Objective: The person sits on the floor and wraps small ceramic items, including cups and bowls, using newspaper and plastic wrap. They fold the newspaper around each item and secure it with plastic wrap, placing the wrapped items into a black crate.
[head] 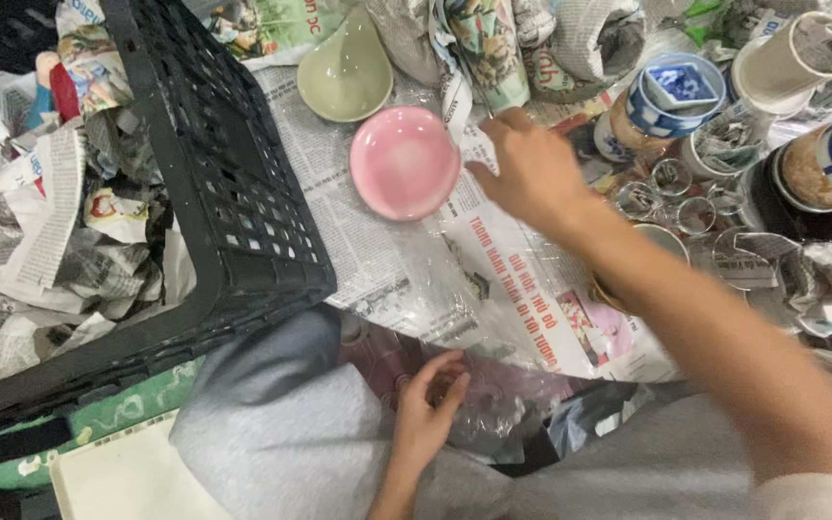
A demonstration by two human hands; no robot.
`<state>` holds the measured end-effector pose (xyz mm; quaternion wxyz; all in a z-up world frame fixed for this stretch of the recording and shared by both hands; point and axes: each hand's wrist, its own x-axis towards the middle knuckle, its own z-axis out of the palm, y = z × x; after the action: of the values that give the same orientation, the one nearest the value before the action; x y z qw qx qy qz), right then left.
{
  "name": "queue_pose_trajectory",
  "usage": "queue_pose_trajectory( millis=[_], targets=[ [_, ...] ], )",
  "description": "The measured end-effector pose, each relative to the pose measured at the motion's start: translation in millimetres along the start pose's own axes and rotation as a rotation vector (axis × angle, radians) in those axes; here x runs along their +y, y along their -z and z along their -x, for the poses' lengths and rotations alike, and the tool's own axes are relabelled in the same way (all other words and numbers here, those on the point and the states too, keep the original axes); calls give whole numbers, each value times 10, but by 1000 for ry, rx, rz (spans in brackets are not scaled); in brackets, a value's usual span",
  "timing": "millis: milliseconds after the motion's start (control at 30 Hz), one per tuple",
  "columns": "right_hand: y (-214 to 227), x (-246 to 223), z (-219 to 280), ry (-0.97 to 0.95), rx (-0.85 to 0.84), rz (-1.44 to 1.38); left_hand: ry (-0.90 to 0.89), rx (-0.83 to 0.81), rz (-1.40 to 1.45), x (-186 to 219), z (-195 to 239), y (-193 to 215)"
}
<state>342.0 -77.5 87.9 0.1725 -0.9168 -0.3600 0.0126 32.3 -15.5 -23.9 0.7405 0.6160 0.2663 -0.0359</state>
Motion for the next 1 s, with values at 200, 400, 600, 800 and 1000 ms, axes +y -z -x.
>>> queue_pose_trajectory(
  millis=[200,400,600,800,1000],
  targets=[
    [-529,224,143,-257,389,-256,-11,-10,3,-78,55,6],
    [-811,1100,-173,-234,560,-146,-12,9,-18,-35,40,-33],
    [-988,1174,-272,-312,549,-255,-17,8,-71,-46,41,8],
    [-762,1056,-201,-205,516,-148,11,-18,-27,-82,48,-17],
    [-466,814,-32,-113,520,-92,13,-38,-48,-104,79,-15]
  ],
)
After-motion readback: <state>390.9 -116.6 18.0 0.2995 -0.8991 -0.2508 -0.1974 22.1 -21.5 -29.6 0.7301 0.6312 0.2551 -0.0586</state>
